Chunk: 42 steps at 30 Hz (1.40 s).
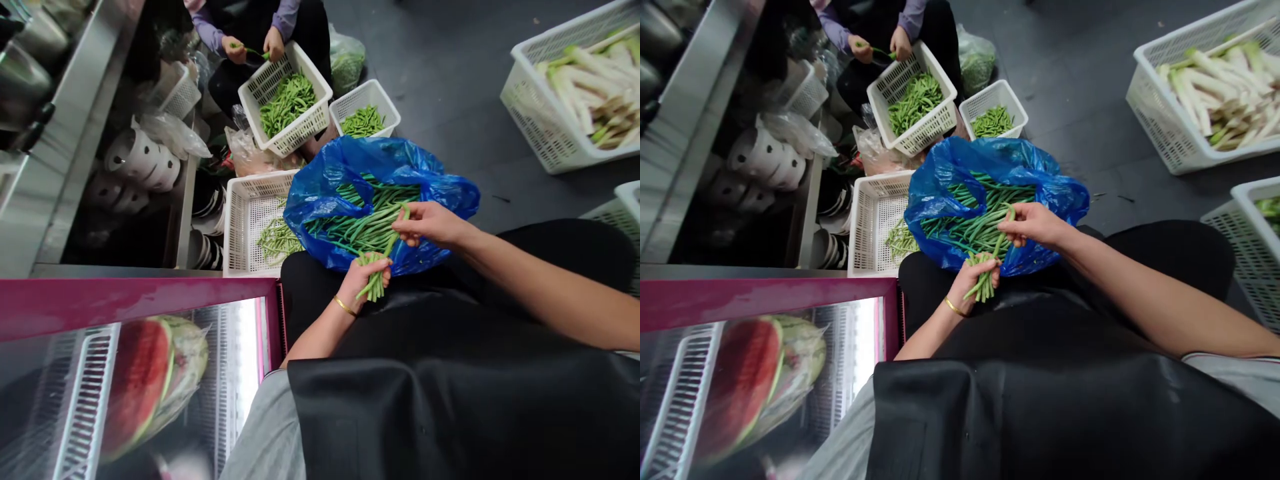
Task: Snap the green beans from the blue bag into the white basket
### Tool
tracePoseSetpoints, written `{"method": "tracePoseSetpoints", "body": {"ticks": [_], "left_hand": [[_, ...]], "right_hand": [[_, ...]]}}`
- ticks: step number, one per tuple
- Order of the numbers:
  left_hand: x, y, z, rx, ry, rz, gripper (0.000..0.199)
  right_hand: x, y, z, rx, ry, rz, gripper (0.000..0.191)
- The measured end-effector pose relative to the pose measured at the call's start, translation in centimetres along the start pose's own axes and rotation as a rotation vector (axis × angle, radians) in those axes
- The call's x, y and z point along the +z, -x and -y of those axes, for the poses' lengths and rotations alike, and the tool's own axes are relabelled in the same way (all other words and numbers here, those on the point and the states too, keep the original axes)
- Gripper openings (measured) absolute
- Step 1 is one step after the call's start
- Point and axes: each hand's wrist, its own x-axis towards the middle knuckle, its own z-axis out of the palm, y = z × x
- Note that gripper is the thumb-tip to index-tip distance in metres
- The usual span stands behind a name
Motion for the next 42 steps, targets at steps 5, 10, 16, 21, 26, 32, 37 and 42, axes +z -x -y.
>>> {"method": "tracePoseSetpoints", "body": {"ticks": [5,10,16,21,26,32,37,42], "left_hand": [[1.0,-1.0,-0.7,0.177,0.233,-0.237,0.029],[1.3,-2.4,-1.3,0.188,0.393,-0.332,0.025],[-0.4,-1.7,-2.6,-0.001,0.197,-0.071,0.03],[-0.4,-0.1,-2.6,-0.047,-0.03,0.22,0.04],[-0.3,-0.1,-2.5,-0.011,-0.182,0.153,0.042],[0.3,-0.1,-1.9,-0.1,-0.258,0.195,0.046],[1.5,0.8,-1.9,0.075,-0.329,0.279,0.04],[0.4,0.4,-2.2,0.151,-0.033,0.2,0.042]], "right_hand": [[2.5,4.3,-0.5,-0.354,0.353,-0.243,0.02],[5.2,5.4,-2.0,-0.646,0.511,-0.111,0.017],[4.0,4.5,-1.1,-0.414,0.374,0.13,0.026],[0.9,2.4,-1.5,-0.447,0.674,0.063,0.039],[-0.4,2.6,-0.8,-0.604,1.274,0.018,0.038],[-0.3,3.3,0.2,-0.457,1.052,0.239,0.035],[0.3,4.7,-1.4,0.034,-0.017,0.39,0.047],[-4.0,5.5,-2.0,0.188,0.264,0.56,0.045]]}}
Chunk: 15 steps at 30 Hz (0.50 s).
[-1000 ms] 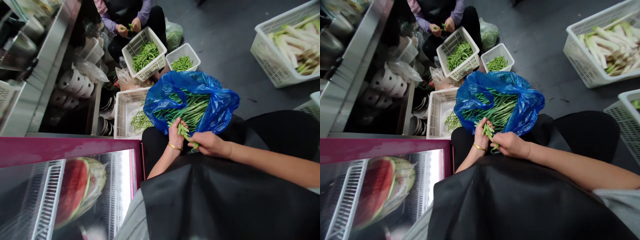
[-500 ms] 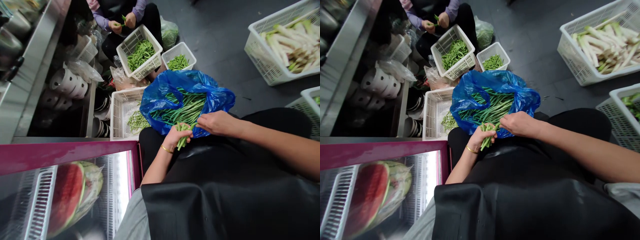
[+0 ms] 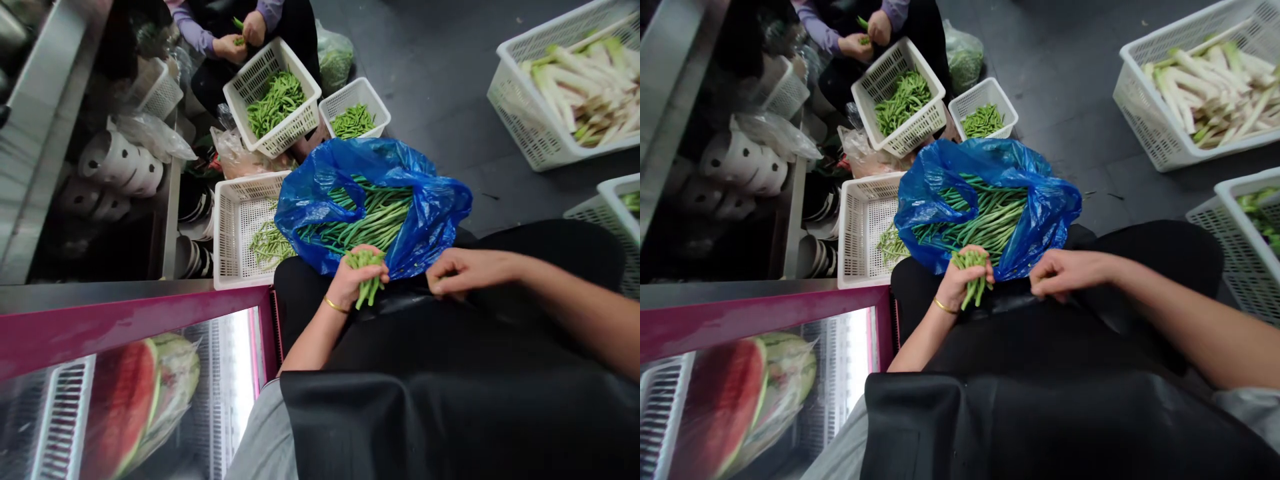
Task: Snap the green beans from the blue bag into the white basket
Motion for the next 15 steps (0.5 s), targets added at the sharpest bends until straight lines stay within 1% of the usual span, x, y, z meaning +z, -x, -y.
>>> {"method": "tracePoseSetpoints", "body": {"ticks": [1,2,3,4,5,6,7,9,10,11,12,13,15], "left_hand": [[-0.4,-0.2,0.1,0.0,0.06,-0.042,0.045],[-0.6,-0.5,0.3,-0.02,0.096,-0.065,0.049],[-0.8,-0.7,0.5,-0.049,0.107,-0.072,0.051],[-0.8,-1.0,0.6,-0.079,0.102,-0.07,0.052],[-0.8,-1.2,0.7,-0.102,0.085,-0.07,0.05],[-0.7,-1.4,0.8,-0.118,0.064,-0.08,0.048],[-0.7,-1.5,0.7,-0.125,0.045,-0.102,0.046],[-0.8,-1.7,0.2,-0.123,0.027,-0.177,0.042],[-0.9,-1.6,-0.2,-0.117,0.03,-0.216,0.041],[-1.2,-1.6,-0.5,-0.108,0.039,-0.246,0.04],[-1.4,-1.5,-0.8,-0.097,0.052,-0.268,0.04],[-1.5,-1.5,-1.1,-0.087,0.069,-0.284,0.04],[-1.6,-1.6,-1.2,-0.074,0.114,-0.299,0.036]], "right_hand": [[-1.5,0.0,0.0,0.065,0.243,-0.054,0.041],[-3.0,-0.5,0.3,0.124,0.48,-0.144,0.039],[-4.4,-1.4,0.7,0.172,0.679,-0.261,0.039],[-5.6,-2.7,1.2,0.174,0.806,-0.363,0.039],[-6.5,-4.5,1.8,0.154,0.877,-0.447,0.039],[-7.2,-6.5,2.4,0.171,0.919,-0.549,0.04],[-7.6,-8.7,2.9,0.23,0.953,-0.643,0.041],[-7.9,-12.3,3.9,0.285,0.958,-0.637,0.036],[-8.0,-13.6,4.3,0.298,0.959,-0.62,0.032],[-8.0,-14.2,4.7,0.285,0.952,-0.612,0.029],[-8.0,-14.2,5.2,0.242,0.929,-0.633,0.026],[-8.0,-13.6,5.7,0.169,0.875,-0.677,0.024],[-7.4,-11.1,6.6,-0.045,0.634,-0.771,0.023]]}}
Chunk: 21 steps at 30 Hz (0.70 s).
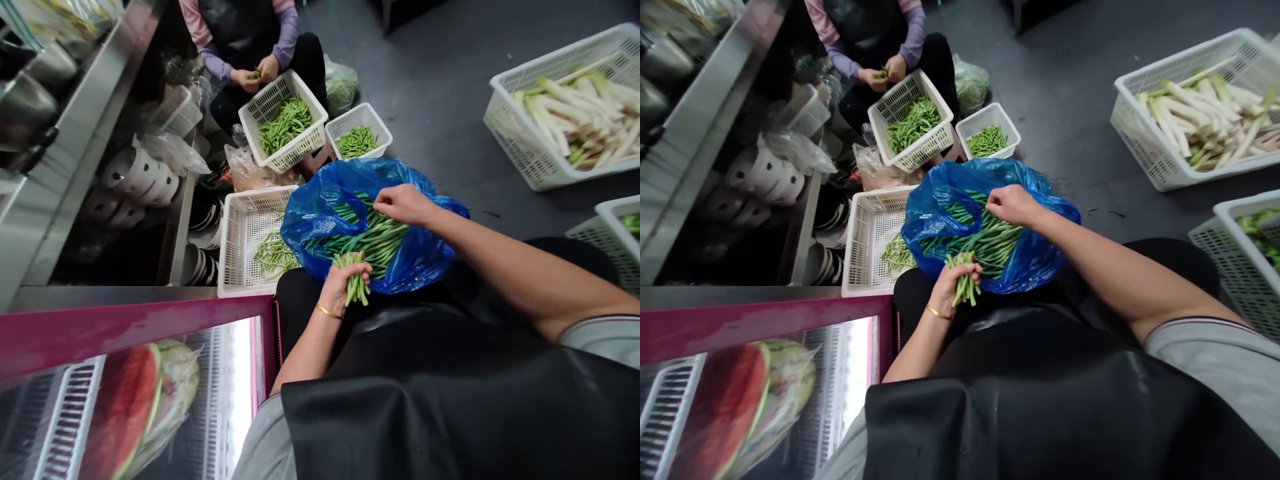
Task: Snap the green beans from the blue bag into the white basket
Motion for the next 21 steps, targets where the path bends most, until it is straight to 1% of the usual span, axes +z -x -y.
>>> {"method": "tracePoseSetpoints", "body": {"ticks": [1,2,3,4,6,7,9,11,12,13,14,16,17,18,19,20,21], "left_hand": [[0.2,-0.1,0.1,-0.004,0.031,0.003,0.034],[0.4,-0.4,0.4,-0.012,0.066,0.013,0.032],[0.7,-0.6,0.7,-0.026,0.098,0.034,0.031],[1.1,-0.9,1.1,-0.039,0.127,0.058,0.03],[1.7,-1.3,1.7,-0.04,0.165,0.086,0.029],[2.0,-1.4,1.9,-0.02,0.17,0.083,0.029],[2.3,-1.2,2.2,0.052,0.152,0.061,0.031],[2.5,-0.7,2.3,0.114,0.092,0.058,0.036],[2.6,-0.4,2.3,0.13,0.057,0.063,0.038],[2.7,0.0,2.3,0.134,0.026,0.067,0.041],[2.8,0.3,2.3,0.13,0.0,0.068,0.043],[2.9,0.9,2.2,0.124,-0.027,0.066,0.045],[2.9,1.1,2.2,0.121,-0.032,0.074,0.046],[2.9,1.3,2.2,0.115,-0.034,0.089,0.046],[3.0,1.4,2.2,0.107,-0.037,0.111,0.046],[3.0,1.6,2.2,0.098,-0.043,0.136,0.046],[3.1,1.6,2.2,0.088,-0.055,0.163,0.046]], "right_hand": [[-0.9,1.5,0.4,-0.027,-0.2,-0.057,0.022],[-1.5,3.2,0.8,-0.038,-0.393,-0.079,0.023],[-1.7,5.1,1.1,-0.03,-0.548,-0.07,0.024],[-1.4,7.0,1.4,-0.006,-0.662,-0.058,0.024],[0.2,10.4,1.6,0.048,-0.774,-0.012,0.024],[1.3,11.8,1.6,0.069,-0.778,0.004,0.023],[3.5,13.8,1.4,0.081,-0.718,0.007,0.019],[4.7,14.8,1.3,0.033,-0.591,0.012,0.014],[4.9,15.1,1.3,-0.016,-0.508,0.038,0.013],[4.7,15.3,1.3,-0.076,-0.414,0.091,0.012],[4.2,15.4,1.2,-0.138,-0.314,0.176,0.012],[2.7,15.4,0.7,-0.215,-0.132,0.409,0.014],[1.8,15.2,0.2,-0.209,-0.072,0.523,0.015],[0.9,15.0,-0.3,-0.171,-0.056,0.61,0.014],[0.2,14.7,-0.7,-0.107,-0.095,0.658,0.012],[-0.3,14.3,-1.1,-0.022,-0.189,0.659,0.015],[-0.6,13.9,-1.3,0.069,-0.329,0.619,0.025]]}}
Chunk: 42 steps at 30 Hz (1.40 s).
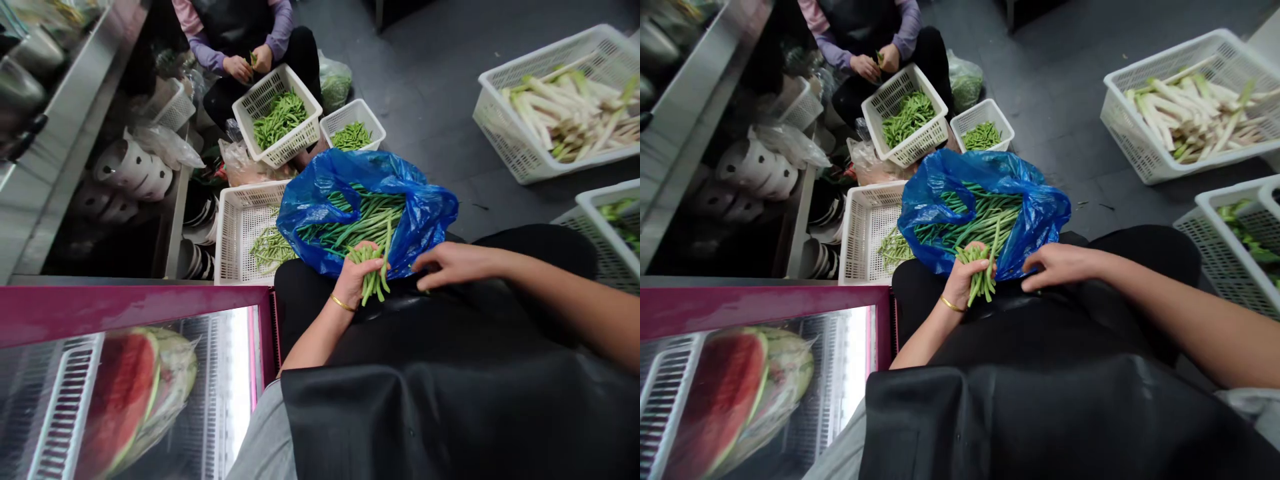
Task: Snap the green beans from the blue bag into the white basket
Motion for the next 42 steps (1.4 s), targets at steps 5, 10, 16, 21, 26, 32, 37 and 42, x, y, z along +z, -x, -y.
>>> {"method": "tracePoseSetpoints", "body": {"ticks": [5,10,16,21,26,32,37,42], "left_hand": [[0.4,0.1,0.5,0.035,-0.055,-0.02,0.041],[-0.3,0.0,1.1,-0.013,0.054,-0.172,0.036],[-1.4,-0.7,1.1,0.108,0.105,-0.318,0.039],[-0.8,-0.5,1.7,0.184,-0.111,-0.196,0.043],[-0.7,-0.2,1.3,0.132,-0.253,-0.133,0.045],[-0.7,-0.1,0.3,-0.065,-0.272,0.042,0.047],[0.1,0.5,0.4,-0.058,-0.324,0.185,0.041],[-0.1,1.7,-2.1,0.069,-0.412,0.152,0.037]], "right_hand": [[2.1,-2.5,1.6,-0.092,-0.512,-0.362,0.039],[3.9,-3.2,2.3,-0.269,-0.014,-0.697,0.023],[3.7,-2.8,1.7,0.031,-0.431,-0.165,0.034],[5.6,-4.0,2.5,0.089,-0.43,-0.09,0.039],[2.8,-2.2,1.8,-0.086,0.116,-0.4,0.036],[0.2,-0.9,0.6,-0.628,0.807,-0.442,0.028],[1.8,-1.9,1.5,-0.484,0.244,-0.502,0.033],[1.2,-1.2,1.1,-0.239,-0.645,-0.463,0.045]]}}
